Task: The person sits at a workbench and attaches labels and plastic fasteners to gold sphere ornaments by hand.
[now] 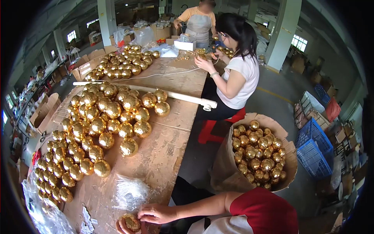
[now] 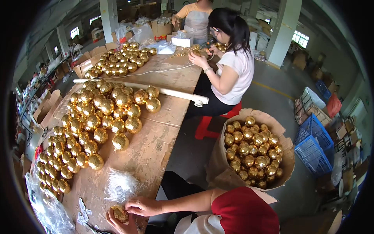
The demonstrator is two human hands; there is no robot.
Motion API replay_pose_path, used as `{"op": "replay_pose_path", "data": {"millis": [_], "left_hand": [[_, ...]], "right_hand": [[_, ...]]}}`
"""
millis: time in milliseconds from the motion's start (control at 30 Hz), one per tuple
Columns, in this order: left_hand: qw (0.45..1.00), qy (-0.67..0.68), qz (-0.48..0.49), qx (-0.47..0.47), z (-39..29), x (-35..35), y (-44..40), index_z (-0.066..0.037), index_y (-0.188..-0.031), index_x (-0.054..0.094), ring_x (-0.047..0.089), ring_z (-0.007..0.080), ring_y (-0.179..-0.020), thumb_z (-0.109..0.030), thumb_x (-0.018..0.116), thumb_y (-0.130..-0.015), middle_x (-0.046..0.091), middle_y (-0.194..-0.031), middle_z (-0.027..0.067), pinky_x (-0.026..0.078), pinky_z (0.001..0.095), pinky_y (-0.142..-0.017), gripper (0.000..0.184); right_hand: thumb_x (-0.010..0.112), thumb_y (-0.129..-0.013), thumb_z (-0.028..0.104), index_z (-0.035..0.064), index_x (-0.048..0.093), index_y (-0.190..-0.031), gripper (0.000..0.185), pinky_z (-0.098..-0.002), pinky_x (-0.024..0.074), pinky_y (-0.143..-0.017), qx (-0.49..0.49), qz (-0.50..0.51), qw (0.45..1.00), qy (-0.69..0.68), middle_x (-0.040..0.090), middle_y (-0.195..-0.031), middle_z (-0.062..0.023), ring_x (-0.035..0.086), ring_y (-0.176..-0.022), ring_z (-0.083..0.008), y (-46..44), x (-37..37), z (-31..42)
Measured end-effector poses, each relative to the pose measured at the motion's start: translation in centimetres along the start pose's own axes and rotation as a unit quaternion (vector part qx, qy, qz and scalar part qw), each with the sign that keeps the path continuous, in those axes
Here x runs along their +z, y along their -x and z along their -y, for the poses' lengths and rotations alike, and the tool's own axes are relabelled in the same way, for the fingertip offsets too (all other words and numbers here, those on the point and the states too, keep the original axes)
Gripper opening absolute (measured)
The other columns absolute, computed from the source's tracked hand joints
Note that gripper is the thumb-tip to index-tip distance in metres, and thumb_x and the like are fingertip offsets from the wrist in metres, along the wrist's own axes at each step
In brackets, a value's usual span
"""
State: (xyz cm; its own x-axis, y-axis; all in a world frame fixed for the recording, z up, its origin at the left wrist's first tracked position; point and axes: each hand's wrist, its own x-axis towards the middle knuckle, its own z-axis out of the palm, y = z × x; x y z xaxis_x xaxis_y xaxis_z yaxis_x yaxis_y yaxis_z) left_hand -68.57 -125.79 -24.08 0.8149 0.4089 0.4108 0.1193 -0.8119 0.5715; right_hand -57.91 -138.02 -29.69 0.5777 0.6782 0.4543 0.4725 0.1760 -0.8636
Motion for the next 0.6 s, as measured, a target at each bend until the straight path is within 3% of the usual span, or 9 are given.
{"op": "replay_pose_path", "data": {"millis": [133, 200, 267, 600], "left_hand": [[1.000, 0.011, -0.001, 0.004, 0.50, 0.25, -0.01, -0.001, -0.126, 0.045, 0.045, 0.0420, -0.112, -0.025, 0.080, -0.071, 0.044, -0.122, 0.0232, 0.037, 0.0516, -0.095, 0.069], [1.000, 0.005, 0.002, -0.004, 0.23, 0.11, -0.17, -0.002, -0.126, 0.046, 0.045, 0.0421, -0.112, -0.025, 0.079, -0.072, 0.044, -0.122, 0.0233, 0.038, 0.0515, -0.095, 0.068], [1.000, 0.005, 0.009, 0.002, 0.03, -0.10, -0.42, -0.002, -0.126, 0.046, 0.045, 0.0422, -0.112, -0.025, 0.079, -0.071, 0.044, -0.122, 0.0233, 0.038, 0.0519, -0.094, 0.068], [1.000, -0.004, -0.004, 0.023, 0.75, 0.21, -0.35, -0.003, -0.125, 0.047, 0.046, 0.0418, -0.109, -0.024, 0.079, -0.071, 0.045, -0.119, 0.0231, 0.039, 0.0521, -0.092, 0.066]], "right_hand": [[0.058, -0.090, 0.010, 0.0035, 0.058, -0.098, 0.010, -0.0329, 0.0469, -0.063, 0.009, -0.006, 1.000, -0.017, 0.058, -0.087, -0.0092, 0.059, -0.073, -0.0230, 0.11, 0.12, -0.34], [0.058, -0.090, 0.009, 0.0029, 0.058, -0.097, 0.009, -0.0335, 0.0476, -0.066, 0.025, 0.007, 0.999, -0.026, 0.058, -0.089, -0.0096, 0.060, -0.076, -0.0241, 0.04, -0.12, -0.20], [0.058, -0.089, 0.006, 0.0022, 0.057, -0.099, 0.010, -0.0339, 0.0481, -0.076, 0.014, 0.024, 1.000, -0.014, 0.057, -0.094, -0.0097, 0.059, -0.088, -0.0258, 0.11, 0.06, -0.37], [0.060, -0.087, 0.008, 0.0022, 0.060, -0.094, 0.009, -0.0352, 0.0493, -0.072, 0.009, 0.015, 1.000, 0.009, 0.059, -0.089, -0.0094, 0.061, -0.081, -0.0269, -0.03, 0.35, -0.16]]}}
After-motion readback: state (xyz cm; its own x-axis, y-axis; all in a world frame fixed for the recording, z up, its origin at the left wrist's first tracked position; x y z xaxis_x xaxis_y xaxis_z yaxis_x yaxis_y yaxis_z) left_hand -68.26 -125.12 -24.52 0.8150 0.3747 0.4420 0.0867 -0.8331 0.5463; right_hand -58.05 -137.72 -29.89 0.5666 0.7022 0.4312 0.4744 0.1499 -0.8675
